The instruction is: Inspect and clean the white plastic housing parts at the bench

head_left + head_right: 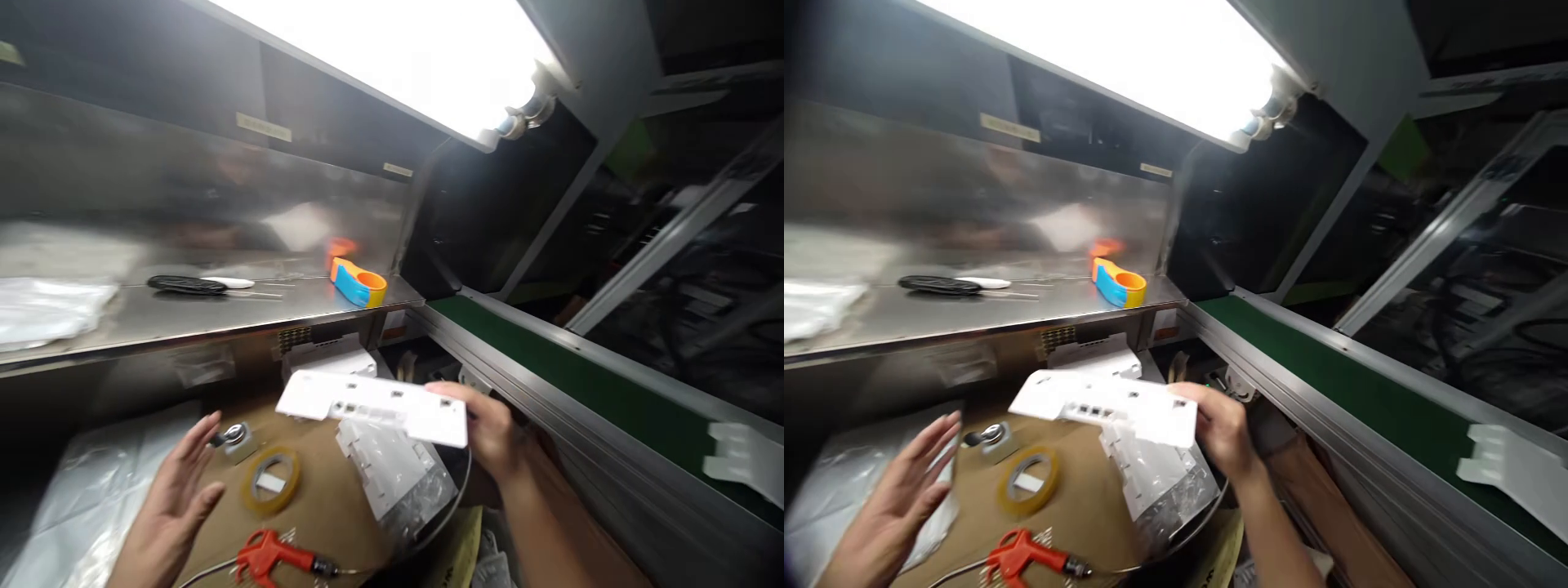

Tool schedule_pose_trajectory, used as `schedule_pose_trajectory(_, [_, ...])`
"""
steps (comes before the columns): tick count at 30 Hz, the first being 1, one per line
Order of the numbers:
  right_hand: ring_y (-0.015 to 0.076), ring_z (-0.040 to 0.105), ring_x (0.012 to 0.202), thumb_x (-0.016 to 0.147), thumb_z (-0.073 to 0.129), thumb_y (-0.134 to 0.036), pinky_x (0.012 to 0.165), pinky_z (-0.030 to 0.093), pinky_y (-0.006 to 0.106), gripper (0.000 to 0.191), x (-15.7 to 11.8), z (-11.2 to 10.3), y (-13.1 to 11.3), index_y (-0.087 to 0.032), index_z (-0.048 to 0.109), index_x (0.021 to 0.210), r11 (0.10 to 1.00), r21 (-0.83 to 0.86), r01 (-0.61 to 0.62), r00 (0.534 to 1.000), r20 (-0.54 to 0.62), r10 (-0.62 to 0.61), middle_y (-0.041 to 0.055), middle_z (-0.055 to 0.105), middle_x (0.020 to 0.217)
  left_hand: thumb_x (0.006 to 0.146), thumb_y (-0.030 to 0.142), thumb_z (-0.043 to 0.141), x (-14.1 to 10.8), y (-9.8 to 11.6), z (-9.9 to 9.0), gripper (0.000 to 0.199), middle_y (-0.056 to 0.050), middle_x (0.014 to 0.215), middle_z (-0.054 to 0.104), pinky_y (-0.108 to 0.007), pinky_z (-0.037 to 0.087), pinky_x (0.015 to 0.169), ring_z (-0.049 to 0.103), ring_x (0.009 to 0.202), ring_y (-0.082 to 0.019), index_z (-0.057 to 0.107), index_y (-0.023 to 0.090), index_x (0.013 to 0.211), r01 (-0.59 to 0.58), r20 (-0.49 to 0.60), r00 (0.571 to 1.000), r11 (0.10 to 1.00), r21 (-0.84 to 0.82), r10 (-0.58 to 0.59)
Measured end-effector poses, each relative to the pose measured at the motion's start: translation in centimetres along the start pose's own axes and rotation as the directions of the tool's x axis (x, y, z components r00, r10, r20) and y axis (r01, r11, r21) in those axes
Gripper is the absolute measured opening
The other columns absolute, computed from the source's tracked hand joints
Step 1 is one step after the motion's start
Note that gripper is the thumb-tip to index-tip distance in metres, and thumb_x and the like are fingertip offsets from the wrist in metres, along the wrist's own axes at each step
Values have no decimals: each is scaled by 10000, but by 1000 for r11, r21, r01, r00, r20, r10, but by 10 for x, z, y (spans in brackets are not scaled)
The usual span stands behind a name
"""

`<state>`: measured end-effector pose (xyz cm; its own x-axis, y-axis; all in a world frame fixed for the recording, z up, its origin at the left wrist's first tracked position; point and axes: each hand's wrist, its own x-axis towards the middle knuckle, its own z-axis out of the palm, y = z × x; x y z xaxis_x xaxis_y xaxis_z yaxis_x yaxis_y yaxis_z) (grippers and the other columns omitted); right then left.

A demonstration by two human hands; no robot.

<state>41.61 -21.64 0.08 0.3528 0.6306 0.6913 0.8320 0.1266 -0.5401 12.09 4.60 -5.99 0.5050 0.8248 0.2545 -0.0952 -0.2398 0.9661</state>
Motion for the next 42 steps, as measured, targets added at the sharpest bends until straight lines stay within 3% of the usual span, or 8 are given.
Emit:
schedule_pose_trajectory(2, [241, 723, 1139, 1000, 572, -239, 981, 604, 405, 290, -3, 55, -14, -300, 688, 1258, 979, 204, 19, 992, 115, -43, 53, 758, 1225, 754, 644, 771, -4, 7, -8, 824, -26, 1647, 400, -503, 217, 1286, 294, 1533, -364, 489, 381, 1482, 17, 32, 999, 997, -75, -15])
schedule_pose_trajectory(5, [247, 723, 1145, 1006, 558, -257, 995, 603, 423, 285, -7, 113, -32, -296, 689, 1256, 922, 388, 5, 988, 140, -64, 55, 759, 1230, 715, 714, 763, -12, 22, -30, 875, -118, 1590, 466, -508, 309, 1238, 365, 1480, -394, 547, 266, 1435, -32, -33, 999, 999, -18, 31])
schedule_pose_trajectory(8, [265, 714, 1167, 986, 583, -236, 1022, 590, 461, 274, -11, 148, -45, -309, 707, 1219, 878, 476, -45, 997, 82, 6, 48, 765, 1218, 706, 734, 757, -27, 38, -56, 847, -116, 1543, 521, -434, 423, 1157, 473, 1392, -370, 583, 260, 1386, -41, -134, 990, 997, 64, 50])
schedule_pose_trajectory(13, [279, 695, 1198, 966, 598, -169, 1061, 561, 512, 325, -19, 183, -63, -327, 704, 1229, 809, 579, -100, 994, 93, 57, 45, 762, 1216, 724, 772, 708, -51, 58, -82, 833, -84, 1512, 557, -396, 436, 1127, 515, 1341, -344, 599, 257, 1369, -40, -252, 962, 966, 257, 107])
schedule_pose_trajectory(22, [266, 715, 1159, 934, 633, -139, 996, 599, 431, 360, -27, 199, -77, -321, 702, 1237, 777, 603, -182, 980, 180, 90, 40, 765, 1209, 674, 786, 731, -73, 72, -96, 829, -69, 1437, 621, -330, 466, 1046, 555, 1287, -327, 635, 251, 1300, 0, -358, 928, 962, 272, 101])
schedule_pose_trajectory(30, [275, 717, 1153, 913, 688, -186, 1008, 595, 442, 331, -34, 201, -78, -307, 706, 1221, 777, 595, -205, 977, 172, 126, 49, 764, 1209, 675, 724, 776, -83, 72, -99, 789, -105, 1435, 620, -419, 430, 1150, 522, 1372, -364, 634, 249, 1288, -66, -334, 927, 953, 295, 168])
schedule_pose_trajectory(42, [290, 686, 1212, 906, 698, -212, 1068, 543, 428, 315, -45, 199, -70, -253, 708, 1218, 836, 506, -210, 977, 142, 160, 80, 729, 1283, 637, 570, 880, -90, 67, -98, 759, -103, 1425, 621, -497, 311, 1240, 409, 1479, -367, 623, 300, 1298, -137, -257, 950, 976, 170, 178])
